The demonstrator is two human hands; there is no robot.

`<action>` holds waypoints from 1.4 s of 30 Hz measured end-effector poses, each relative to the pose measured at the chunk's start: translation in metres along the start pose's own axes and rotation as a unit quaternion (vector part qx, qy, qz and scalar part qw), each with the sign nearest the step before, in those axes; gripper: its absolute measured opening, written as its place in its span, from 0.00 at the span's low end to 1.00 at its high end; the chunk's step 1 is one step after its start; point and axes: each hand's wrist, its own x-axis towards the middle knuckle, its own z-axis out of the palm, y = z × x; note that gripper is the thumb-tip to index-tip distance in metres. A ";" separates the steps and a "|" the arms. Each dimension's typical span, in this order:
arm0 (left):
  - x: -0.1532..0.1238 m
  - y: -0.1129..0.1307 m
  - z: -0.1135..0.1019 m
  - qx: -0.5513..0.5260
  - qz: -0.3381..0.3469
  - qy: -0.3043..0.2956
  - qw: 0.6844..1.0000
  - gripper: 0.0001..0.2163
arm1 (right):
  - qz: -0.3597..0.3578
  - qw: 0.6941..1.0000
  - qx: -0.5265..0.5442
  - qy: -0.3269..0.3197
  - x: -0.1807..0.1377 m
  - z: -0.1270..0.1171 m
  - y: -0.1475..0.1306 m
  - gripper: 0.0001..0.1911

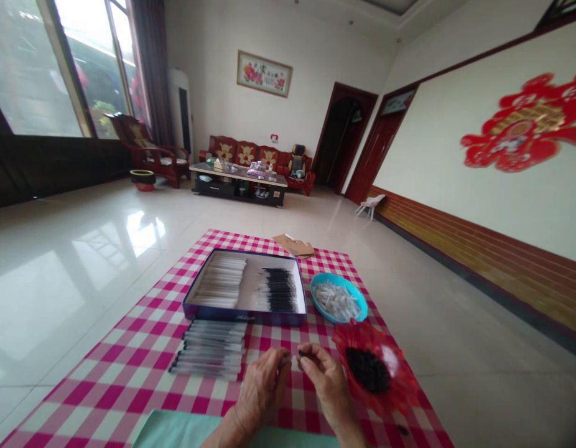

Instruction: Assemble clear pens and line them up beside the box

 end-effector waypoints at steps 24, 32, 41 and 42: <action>0.009 -0.002 -0.001 0.094 0.016 -0.065 0.993 0.10 | -0.029 0.997 -0.075 0.006 0.000 -0.002 0.021 0.15; 0.018 0.003 0.005 0.200 0.010 -0.058 0.978 0.10 | -0.013 0.999 -0.037 0.022 0.008 -0.005 0.026 0.18; 0.016 -0.011 0.016 0.149 0.030 -0.033 0.988 0.09 | -0.042 0.994 -0.100 0.014 0.012 -0.008 0.030 0.18; 0.016 -0.011 0.015 0.148 0.035 -0.034 0.988 0.09 | -0.052 0.991 -0.120 0.014 0.012 -0.007 0.030 0.19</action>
